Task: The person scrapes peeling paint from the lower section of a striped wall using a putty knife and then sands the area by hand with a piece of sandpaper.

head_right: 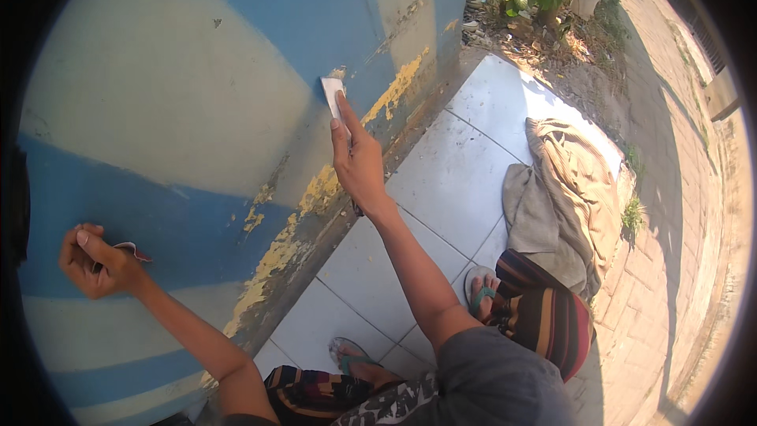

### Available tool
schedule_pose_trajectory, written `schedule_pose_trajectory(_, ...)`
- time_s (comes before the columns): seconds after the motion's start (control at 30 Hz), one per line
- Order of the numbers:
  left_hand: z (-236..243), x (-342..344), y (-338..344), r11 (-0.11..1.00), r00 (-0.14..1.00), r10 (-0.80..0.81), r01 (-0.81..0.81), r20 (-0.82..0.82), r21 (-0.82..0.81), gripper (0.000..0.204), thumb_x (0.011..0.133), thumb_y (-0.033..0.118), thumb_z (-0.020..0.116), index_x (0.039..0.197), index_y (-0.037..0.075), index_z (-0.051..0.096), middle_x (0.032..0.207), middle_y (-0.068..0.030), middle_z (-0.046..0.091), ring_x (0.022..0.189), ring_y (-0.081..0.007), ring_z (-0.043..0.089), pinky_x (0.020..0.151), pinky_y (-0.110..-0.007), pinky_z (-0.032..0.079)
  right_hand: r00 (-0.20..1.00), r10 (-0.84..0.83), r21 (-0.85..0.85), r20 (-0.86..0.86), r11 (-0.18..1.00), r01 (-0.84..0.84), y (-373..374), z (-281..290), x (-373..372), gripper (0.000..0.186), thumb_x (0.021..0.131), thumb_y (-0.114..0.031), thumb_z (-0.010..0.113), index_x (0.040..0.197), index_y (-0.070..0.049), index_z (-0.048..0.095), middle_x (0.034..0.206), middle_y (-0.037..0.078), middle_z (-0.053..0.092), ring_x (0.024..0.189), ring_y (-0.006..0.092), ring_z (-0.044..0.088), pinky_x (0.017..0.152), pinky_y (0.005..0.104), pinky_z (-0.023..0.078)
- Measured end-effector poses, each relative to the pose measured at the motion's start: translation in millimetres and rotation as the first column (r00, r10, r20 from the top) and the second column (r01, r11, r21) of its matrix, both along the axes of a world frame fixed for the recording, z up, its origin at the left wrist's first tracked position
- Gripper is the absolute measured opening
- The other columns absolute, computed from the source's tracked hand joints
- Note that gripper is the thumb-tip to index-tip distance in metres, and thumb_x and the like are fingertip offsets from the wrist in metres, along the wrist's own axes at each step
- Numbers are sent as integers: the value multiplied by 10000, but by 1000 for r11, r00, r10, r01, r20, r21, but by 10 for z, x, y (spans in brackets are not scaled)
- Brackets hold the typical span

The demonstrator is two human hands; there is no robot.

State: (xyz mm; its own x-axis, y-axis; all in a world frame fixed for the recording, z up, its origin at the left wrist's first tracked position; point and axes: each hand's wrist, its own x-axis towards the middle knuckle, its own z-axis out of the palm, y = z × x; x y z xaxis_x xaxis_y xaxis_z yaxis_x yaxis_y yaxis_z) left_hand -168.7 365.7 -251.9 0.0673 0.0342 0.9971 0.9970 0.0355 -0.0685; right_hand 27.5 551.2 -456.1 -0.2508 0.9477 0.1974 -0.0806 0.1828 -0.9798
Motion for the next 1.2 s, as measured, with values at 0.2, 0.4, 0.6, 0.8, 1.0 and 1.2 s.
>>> schedule_pose_trajectory(0.2, -1, -32, 52, 999, 1000, 14, -15, 2, 40, 98, 938, 25, 592, 930, -73, 589, 701, -119, 626, 610, -158, 602, 557, -262, 501, 999, -28, -54, -46, 998, 26, 550, 230, 106, 481, 1051, -270, 460, 1471, -38, 430, 962, 139, 715, 640, 89, 499, 621, 286, 444)
schedule_pose_trajectory(0.4, 11, 57, 35, 999, 999, 41, -42, 16, 28, 67, 927, -10, 575, 924, -77, 573, 672, -112, 593, 568, -151, 561, 528, -263, 487, 999, -30, 32, 12, 999, 30, 451, 123, 78, 473, 1050, -280, 470, 1462, -49, 448, 825, 84, 622, 604, 93, 458, 570, 292, 417)
schedule_pose_trajectory(0.6, -57, -42, -23, 1000, 1000, 7, -7, 5, 5, 71, 926, -7, 581, 928, -77, 573, 689, -119, 604, 577, -154, 567, 535, -259, 490, 998, 0, 55, 55, 998, -3, 108, 39, 80, 460, 1043, -294, 474, 1475, -139, 453, 1006, 171, 718, 575, 116, 455, 568, 316, 431)
schedule_pose_trajectory(0.8, -13, -9, 7, 1000, 999, 27, -27, 40, 5, 125, 938, 43, 600, 926, -81, 596, 739, -130, 642, 612, -157, 613, 568, -245, 525, 999, 28, -19, -42, 999, -28, 41, 56, 32, 469, 1042, -284, 473, 1482, -125, 437, 996, 189, 711, 584, 121, 468, 584, 313, 437)
schedule_pose_trajectory(1.0, -24, 35, 84, 998, 998, 56, -57, 28, 36, 80, 923, -3, 584, 919, -82, 571, 718, -124, 616, 576, -148, 572, 532, -243, 478, 999, -31, -50, 24, 998, 33, 320, 195, 120, 467, 1046, -291, 464, 1478, -112, 442, 940, 163, 696, 586, 122, 431, 580, 315, 424)
schedule_pose_trajectory(1.2, 4, 33, 16, 998, 999, 48, -48, 19, 27, 80, 931, -5, 574, 926, -84, 574, 681, -113, 600, 566, -151, 563, 534, -251, 473, 997, -60, -47, 50, 997, 63, 297, 155, 87, 479, 1043, -311, 474, 1488, -138, 433, 878, 137, 678, 626, 132, 462, 637, 312, 446)
